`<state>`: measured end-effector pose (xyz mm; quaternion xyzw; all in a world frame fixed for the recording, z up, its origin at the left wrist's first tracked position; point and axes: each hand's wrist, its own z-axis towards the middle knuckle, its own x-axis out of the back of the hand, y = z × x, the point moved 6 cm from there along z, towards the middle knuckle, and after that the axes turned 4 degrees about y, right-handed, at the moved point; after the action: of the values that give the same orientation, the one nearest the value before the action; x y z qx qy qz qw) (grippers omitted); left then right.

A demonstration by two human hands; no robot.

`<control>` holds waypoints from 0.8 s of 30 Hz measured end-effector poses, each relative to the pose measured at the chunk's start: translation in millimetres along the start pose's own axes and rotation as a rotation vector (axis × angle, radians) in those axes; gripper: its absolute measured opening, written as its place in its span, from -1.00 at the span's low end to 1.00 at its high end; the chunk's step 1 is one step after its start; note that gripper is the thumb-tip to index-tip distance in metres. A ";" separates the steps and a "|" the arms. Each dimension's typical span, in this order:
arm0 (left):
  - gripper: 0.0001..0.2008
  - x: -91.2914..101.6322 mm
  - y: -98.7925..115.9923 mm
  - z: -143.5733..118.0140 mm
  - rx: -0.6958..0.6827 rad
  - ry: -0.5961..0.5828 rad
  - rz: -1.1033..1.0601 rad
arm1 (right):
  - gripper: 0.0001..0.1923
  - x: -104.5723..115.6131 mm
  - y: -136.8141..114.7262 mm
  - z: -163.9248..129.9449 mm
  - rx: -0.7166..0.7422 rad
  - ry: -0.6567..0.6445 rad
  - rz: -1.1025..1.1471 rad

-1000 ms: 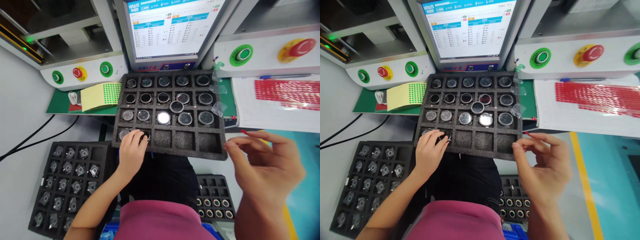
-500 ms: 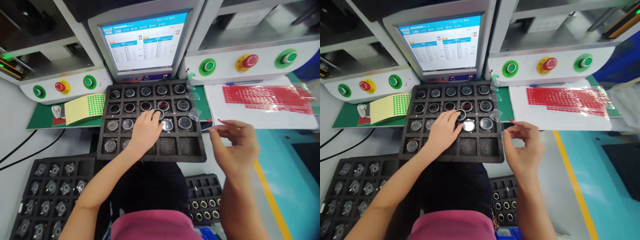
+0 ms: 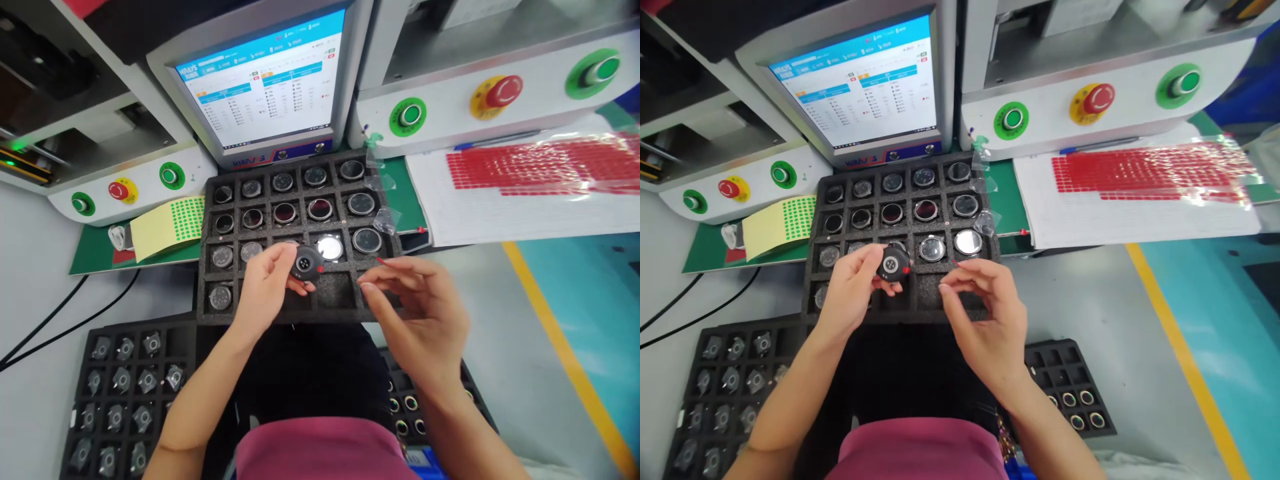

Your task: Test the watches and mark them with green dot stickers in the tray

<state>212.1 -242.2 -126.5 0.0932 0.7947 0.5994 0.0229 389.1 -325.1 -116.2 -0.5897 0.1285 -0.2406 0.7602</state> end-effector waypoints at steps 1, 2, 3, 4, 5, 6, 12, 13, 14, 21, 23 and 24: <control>-0.63 -1.3 -2.8 -11.4 0.033 -0.005 -0.093 | -0.65 -6.9 -3.8 -2.6 -0.027 -0.020 0.068; -0.64 -2.7 -5.0 -22.0 0.049 -0.010 -0.162 | -0.65 -12.7 -6.9 -5.1 -0.056 -0.033 0.131; -0.66 -4.0 -6.6 -31.4 0.050 -0.015 -0.216 | -0.64 -17.7 -9.5 -7.4 -0.084 -0.045 0.181; -0.69 -4.9 -7.4 -39.5 0.031 -0.018 -0.258 | -0.64 -21.6 -11.5 -9.8 -0.109 -0.051 0.220; -0.73 -5.3 -7.4 -46.5 -0.006 -0.022 -0.286 | -0.64 -24.6 -13.0 -12.2 -0.128 -0.053 0.250; -0.77 -5.0 -6.7 -52.6 -0.060 -0.022 -0.301 | -0.64 -26.9 -14.2 -14.7 -0.144 -0.054 0.272; -0.83 2.9 -3.5 -78.5 -0.330 -0.041 -0.273 | -0.62 -28.6 -25.6 -29.1 -0.131 -0.001 0.305; -0.81 4.4 -3.4 -80.8 -0.343 -0.052 -0.266 | -0.61 -28.0 -27.8 -30.1 -0.123 0.006 0.305; -0.79 5.7 -3.2 -82.3 -0.352 -0.066 -0.262 | -0.60 -27.7 -29.3 -30.3 -0.123 0.002 0.310; -0.85 10.5 -2.7 -80.4 -0.320 -0.153 -0.318 | -0.63 -36.6 -30.0 -19.6 -0.201 -0.310 0.494; -0.86 10.8 -3.7 -80.2 -0.309 -0.159 -0.334 | -0.63 -37.4 -28.7 -18.6 -0.224 -0.338 0.515; -0.86 11.0 -4.1 -80.3 -0.307 -0.158 -0.342 | -0.62 -37.3 -28.1 -19.1 -0.233 -0.330 0.518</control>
<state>188.9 -317.5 -107.1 -0.0008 0.6943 0.6913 0.2002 342.2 -327.1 -97.7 -0.6514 0.1759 0.0760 0.7342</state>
